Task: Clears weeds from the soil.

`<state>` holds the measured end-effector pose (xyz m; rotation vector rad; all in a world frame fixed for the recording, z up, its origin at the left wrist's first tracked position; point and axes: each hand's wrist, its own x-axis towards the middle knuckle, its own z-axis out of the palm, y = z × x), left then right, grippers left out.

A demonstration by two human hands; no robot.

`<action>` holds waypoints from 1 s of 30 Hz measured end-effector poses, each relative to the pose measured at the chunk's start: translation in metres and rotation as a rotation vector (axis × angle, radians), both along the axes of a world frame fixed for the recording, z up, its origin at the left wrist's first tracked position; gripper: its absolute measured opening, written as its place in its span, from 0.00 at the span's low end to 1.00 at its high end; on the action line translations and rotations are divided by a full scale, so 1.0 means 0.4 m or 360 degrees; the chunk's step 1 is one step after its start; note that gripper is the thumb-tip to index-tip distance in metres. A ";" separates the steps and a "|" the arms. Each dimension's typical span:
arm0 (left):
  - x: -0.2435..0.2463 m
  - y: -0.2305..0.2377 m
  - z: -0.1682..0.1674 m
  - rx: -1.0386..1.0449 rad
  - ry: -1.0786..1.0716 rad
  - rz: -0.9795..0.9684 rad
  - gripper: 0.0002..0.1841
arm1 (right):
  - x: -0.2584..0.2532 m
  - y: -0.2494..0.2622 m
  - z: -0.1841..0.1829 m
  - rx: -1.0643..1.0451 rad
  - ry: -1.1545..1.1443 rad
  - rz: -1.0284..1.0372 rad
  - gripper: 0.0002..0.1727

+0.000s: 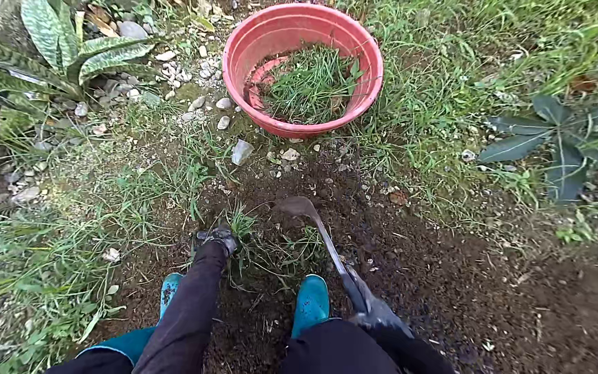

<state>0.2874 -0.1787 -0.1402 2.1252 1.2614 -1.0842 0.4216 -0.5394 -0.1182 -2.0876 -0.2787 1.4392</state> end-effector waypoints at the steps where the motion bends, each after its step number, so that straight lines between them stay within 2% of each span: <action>1: -0.014 -0.005 0.004 -0.0022 -0.0027 -0.0021 0.33 | -0.008 -0.033 0.019 -0.0053 0.0031 0.0031 0.69; 3: -0.057 -0.007 -0.011 -0.0085 -0.0169 -0.0021 0.30 | 0.007 -0.086 0.058 -0.0108 0.0067 -0.0075 0.68; 5: -0.085 -0.015 -0.011 -0.0173 -0.0328 -0.0013 0.30 | 0.029 -0.104 0.086 -0.0035 0.0017 -0.0335 0.66; 7: -0.089 -0.044 -0.005 -0.0207 -0.0470 -0.0098 0.31 | 0.058 -0.071 0.090 0.0151 -0.0026 -0.0716 0.65; 9: -0.070 -0.090 0.009 -0.0235 -0.0656 -0.0298 0.29 | 0.072 -0.011 0.061 0.0303 -0.0037 -0.1004 0.60; 10: -0.047 -0.121 0.031 -0.0245 -0.0703 -0.0411 0.26 | 0.071 0.012 0.043 0.0304 -0.0048 -0.1024 0.59; 11: -0.020 -0.154 0.071 -0.0275 -0.0678 -0.0518 0.23 | 0.064 0.020 0.022 0.0239 -0.0067 -0.0909 0.57; 12: 0.011 -0.188 0.128 -0.0338 -0.0562 -0.0613 0.23 | 0.052 0.014 0.003 0.0110 -0.0078 -0.0702 0.57; 13: 0.029 -0.212 0.144 -0.0369 -0.0450 -0.0773 0.25 | 0.040 0.002 -0.008 -0.0027 -0.0070 -0.0486 0.59; 15: 0.031 -0.230 0.038 -0.0301 -0.0542 -0.1079 0.29 | 0.030 -0.028 -0.001 -0.0162 -0.0052 -0.0332 0.64; 17: 0.045 -0.235 -0.034 -0.0213 -0.0417 -0.1239 0.32 | 0.040 -0.044 0.045 -0.0075 -0.0005 -0.0587 0.63; 20: 0.062 -0.239 -0.074 -0.0110 -0.0367 -0.1162 0.30 | 0.075 -0.049 0.078 0.0152 -0.0093 -0.1093 0.60; 23: 0.077 -0.240 -0.053 -0.0193 -0.0277 -0.1083 0.29 | 0.095 -0.063 0.048 0.0189 -0.0137 -0.1338 0.45; 25: 0.073 -0.239 -0.028 -0.0354 -0.0344 -0.1089 0.27 | 0.063 -0.106 0.031 0.0134 0.0010 -0.1119 0.47; 27: 0.083 -0.254 -0.006 -0.0543 -0.0572 -0.1152 0.21 | 0.020 -0.154 0.025 -0.0002 0.0138 -0.0882 0.60; 28: 0.096 -0.273 -0.007 -0.0621 -0.0727 -0.1207 0.19 | 0.008 -0.171 0.033 -0.0060 0.0135 -0.0846 0.65; 30: 0.150 -0.322 -0.018 -0.0665 -0.0924 -0.1368 0.16 | 0.007 -0.186 0.062 -0.0085 0.0074 -0.0825 0.66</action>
